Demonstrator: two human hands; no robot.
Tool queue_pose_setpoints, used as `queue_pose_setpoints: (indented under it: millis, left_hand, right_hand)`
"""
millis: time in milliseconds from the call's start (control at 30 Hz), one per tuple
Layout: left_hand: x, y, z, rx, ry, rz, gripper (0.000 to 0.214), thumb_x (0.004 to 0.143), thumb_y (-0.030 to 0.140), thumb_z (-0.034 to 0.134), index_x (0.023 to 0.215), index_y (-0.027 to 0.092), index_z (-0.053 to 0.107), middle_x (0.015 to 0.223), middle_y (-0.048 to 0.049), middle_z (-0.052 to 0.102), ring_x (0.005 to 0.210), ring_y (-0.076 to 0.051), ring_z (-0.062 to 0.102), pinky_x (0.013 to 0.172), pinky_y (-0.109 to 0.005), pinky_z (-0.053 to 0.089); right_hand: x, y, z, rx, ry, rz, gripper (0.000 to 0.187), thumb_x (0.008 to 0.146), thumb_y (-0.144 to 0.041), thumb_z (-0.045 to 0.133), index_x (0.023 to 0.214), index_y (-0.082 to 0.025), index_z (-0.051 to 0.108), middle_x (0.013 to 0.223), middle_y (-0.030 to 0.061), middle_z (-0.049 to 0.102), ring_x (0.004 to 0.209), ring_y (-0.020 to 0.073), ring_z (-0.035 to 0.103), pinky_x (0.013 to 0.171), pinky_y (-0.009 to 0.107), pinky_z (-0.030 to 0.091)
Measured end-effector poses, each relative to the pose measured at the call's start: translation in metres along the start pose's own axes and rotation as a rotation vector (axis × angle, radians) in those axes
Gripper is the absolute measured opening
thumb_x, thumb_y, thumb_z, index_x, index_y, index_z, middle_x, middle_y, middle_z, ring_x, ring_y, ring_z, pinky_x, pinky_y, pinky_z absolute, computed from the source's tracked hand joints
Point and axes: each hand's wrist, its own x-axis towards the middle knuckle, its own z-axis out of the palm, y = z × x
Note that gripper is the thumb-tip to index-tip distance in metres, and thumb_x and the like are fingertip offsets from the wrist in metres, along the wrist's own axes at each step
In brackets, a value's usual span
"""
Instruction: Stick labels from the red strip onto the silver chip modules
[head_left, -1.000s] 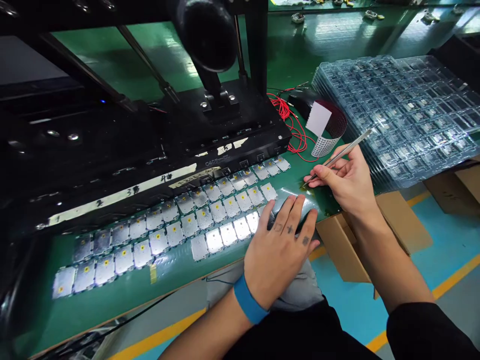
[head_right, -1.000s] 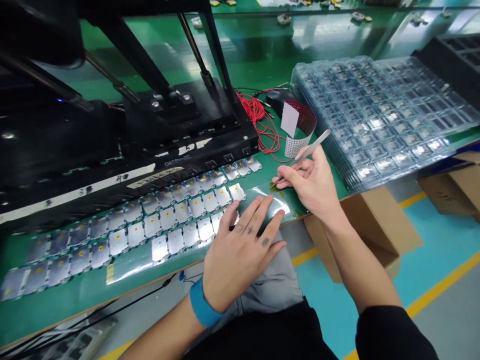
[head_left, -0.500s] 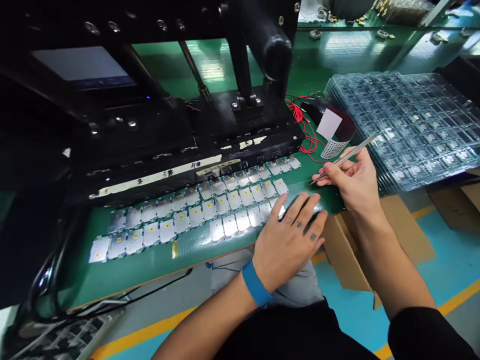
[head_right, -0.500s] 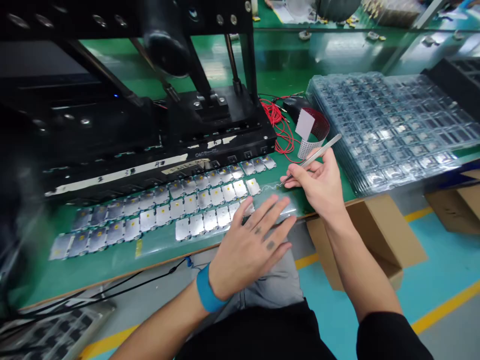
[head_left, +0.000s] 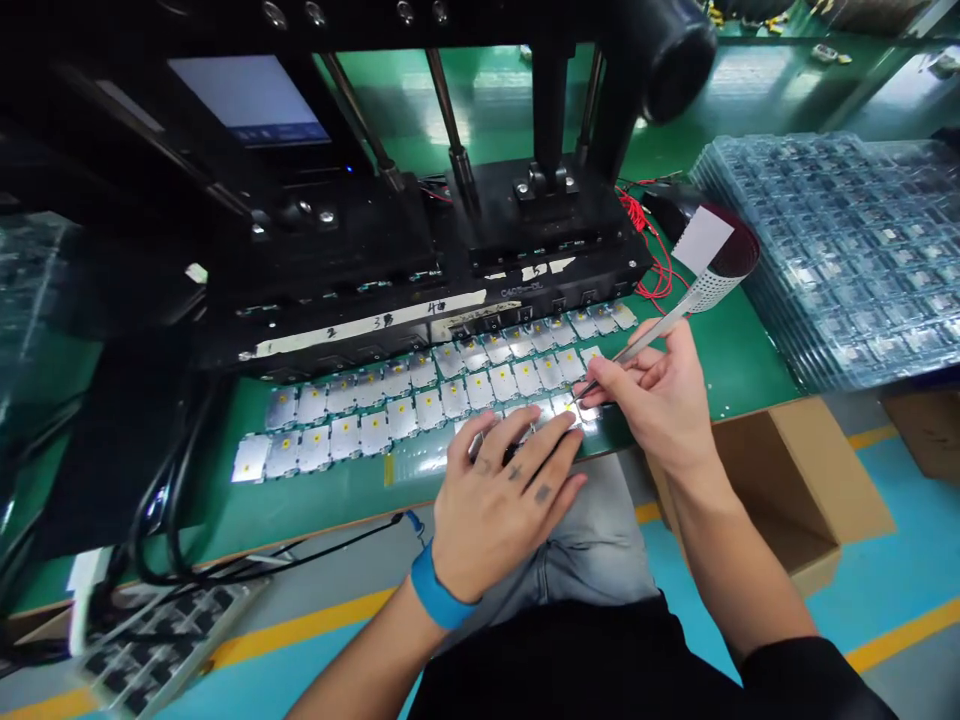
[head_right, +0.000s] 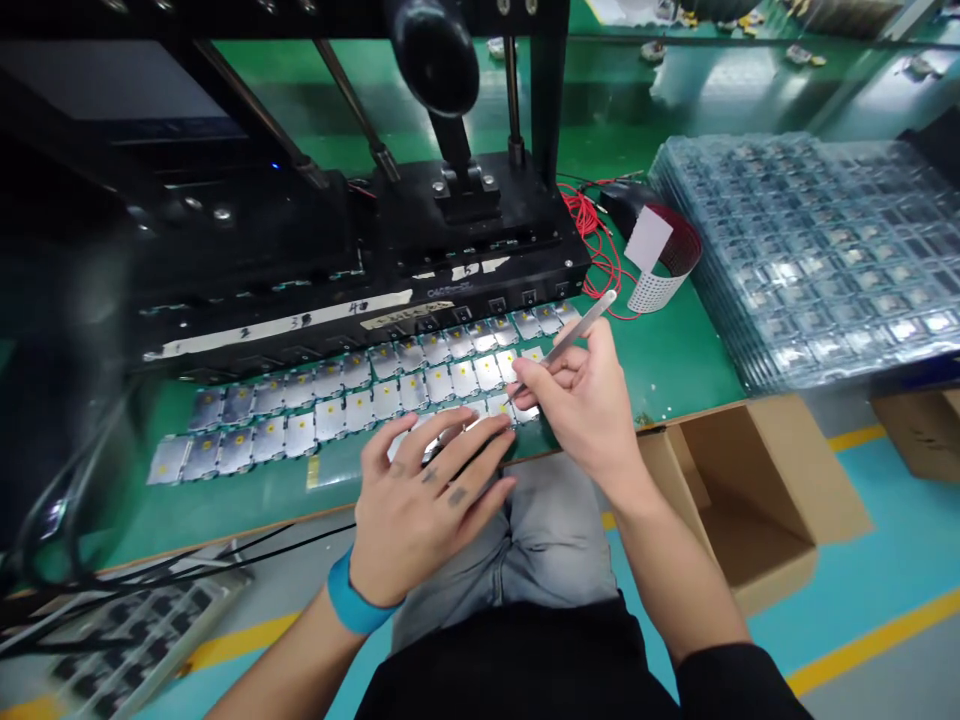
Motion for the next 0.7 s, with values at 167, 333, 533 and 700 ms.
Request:
queue_pose_setpoints:
  millis: [167,333,533,700]
  left_hand:
    - [0.0041,0.0026,-0.0018,0.006,0.019,0.003,0.031,0.094,0.033,0.065,0.123,0.02,0.068,0.121,-0.0014,0.075,0.116,-0.024,0.061,0.108,-0.044,0.036]
    - [0.0036,0.0016,-0.0013,-0.003,0.012,-0.001,0.031,0.094,0.032,0.065,0.124,0.022,0.068,0.122,-0.0014,0.075,0.115,-0.024,0.061,0.108,-0.045,0.036]
    - [0.004,0.002,-0.0004,0.001,0.025,-0.001,0.03,0.096,0.033,0.063,0.122,0.02,0.069,0.121,-0.0009,0.075,0.113,-0.024,0.062,0.107,-0.044,0.036]
    - [0.003,0.0025,-0.0007,-0.001,0.005,-0.003,0.033,0.093,0.031,0.066,0.125,0.023,0.068,0.122,-0.0015,0.074,0.114,-0.024,0.062,0.108,-0.044,0.036]
  right_hand:
    - [0.0005,-0.0007,0.0015,-0.034,0.023,0.003,0.051,0.078,-0.041,0.081,0.096,-0.029,0.035,0.064,-0.0079,0.067,0.06,0.0198,0.075,0.048,0.025,0.063]
    - [-0.0004,-0.002,0.0032,-0.08,0.043,0.005,0.048,0.081,-0.041,0.078,0.097,-0.029,0.035,0.065,-0.008,0.068,0.058,0.0191,0.074,0.048,0.026,0.063]
    - [-0.0013,-0.0015,0.0028,-0.072,0.033,0.012,0.049,0.08,-0.041,0.079,0.097,-0.029,0.035,0.065,-0.0078,0.068,0.061,0.0195,0.075,0.049,0.026,0.062]
    - [-0.0013,-0.0003,0.0022,-0.085,0.038,0.008,0.049,0.08,-0.044,0.078,0.098,-0.029,0.035,0.065,-0.0074,0.068,0.061,0.0199,0.075,0.049,0.027,0.062]
